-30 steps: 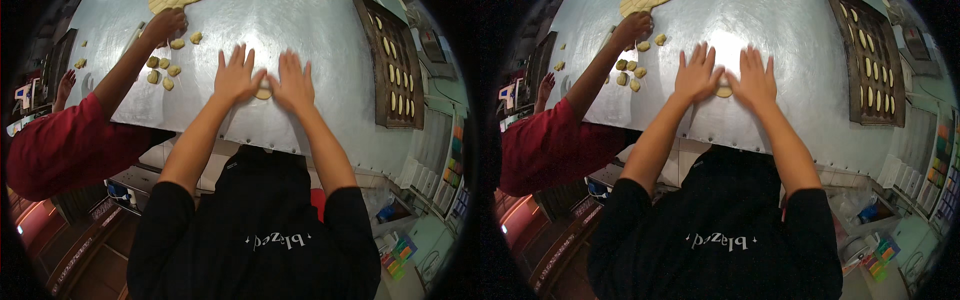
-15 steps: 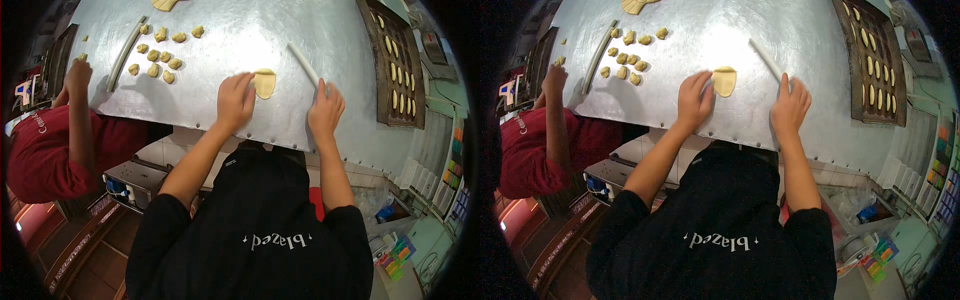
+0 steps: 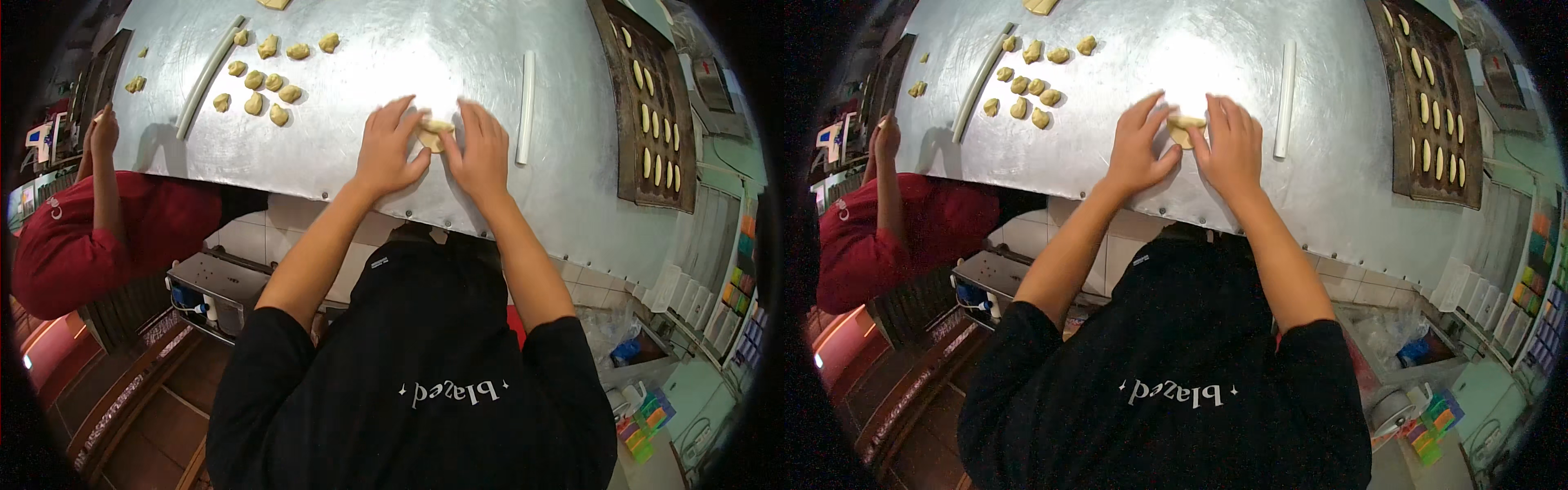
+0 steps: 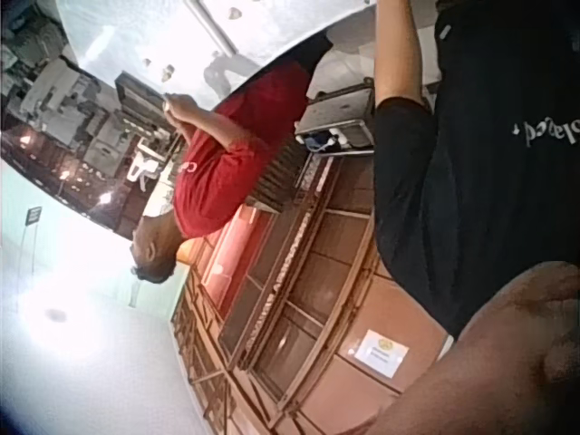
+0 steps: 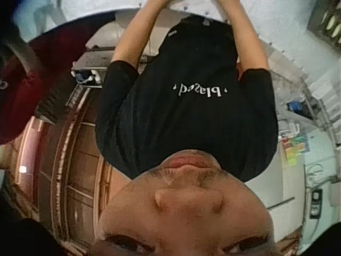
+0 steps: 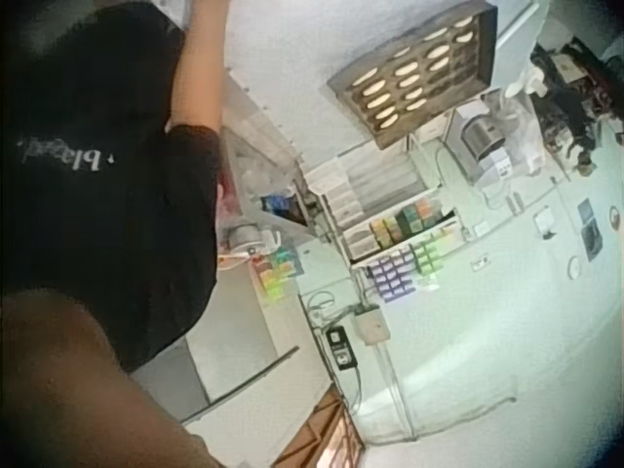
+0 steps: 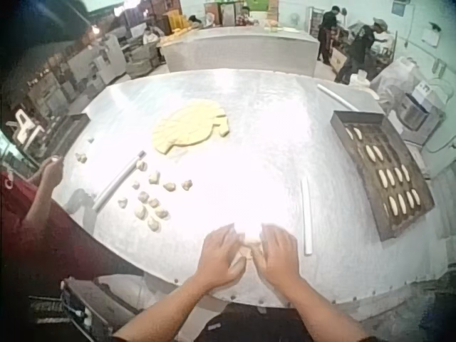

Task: Manually roll and shape pieces of dough into small loaves and arrange them on a baking tray.

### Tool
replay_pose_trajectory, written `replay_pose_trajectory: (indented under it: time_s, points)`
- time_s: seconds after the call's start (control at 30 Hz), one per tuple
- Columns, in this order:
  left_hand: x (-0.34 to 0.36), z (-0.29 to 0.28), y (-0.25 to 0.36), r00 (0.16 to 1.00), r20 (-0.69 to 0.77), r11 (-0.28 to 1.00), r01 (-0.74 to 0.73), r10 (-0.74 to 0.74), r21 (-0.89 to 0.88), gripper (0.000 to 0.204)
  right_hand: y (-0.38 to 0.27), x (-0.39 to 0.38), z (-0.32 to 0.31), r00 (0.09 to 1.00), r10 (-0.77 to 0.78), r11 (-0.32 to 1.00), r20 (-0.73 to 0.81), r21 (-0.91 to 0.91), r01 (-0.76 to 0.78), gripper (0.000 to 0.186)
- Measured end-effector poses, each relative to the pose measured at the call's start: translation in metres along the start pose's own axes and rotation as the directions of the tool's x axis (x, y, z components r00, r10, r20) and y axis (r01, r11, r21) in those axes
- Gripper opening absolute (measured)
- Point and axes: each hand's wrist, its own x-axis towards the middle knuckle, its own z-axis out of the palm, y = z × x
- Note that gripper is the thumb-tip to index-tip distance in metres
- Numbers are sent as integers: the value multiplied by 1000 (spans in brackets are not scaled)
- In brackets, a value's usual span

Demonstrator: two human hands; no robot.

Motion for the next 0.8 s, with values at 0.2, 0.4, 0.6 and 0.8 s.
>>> replay_pose_trajectory:
  time_s: [0.2, 0.4, 0.6, 0.8]
  points:
    - [-46, -6, 9, 931, 363, 962, -130, 35, 242, 75, -5, -61, 3, 957, -40, 971, 288, -216, 106, 65]
    - [-19, 2, 52, 970, 240, 981, -73, 28, 178, 73, 20, -55, -26, 971, 52, 907, 234, -417, 52, 58]
    - [-32, 48, 67, 976, 216, 977, -25, -23, 213, 76, 79, -11, -37, 981, 117, 867, 156, -497, -25, 51]
    - [47, 67, 24, 989, 139, 949, -4, -43, 316, 79, 78, -10, -53, 981, 115, 878, 159, -477, -26, 50]
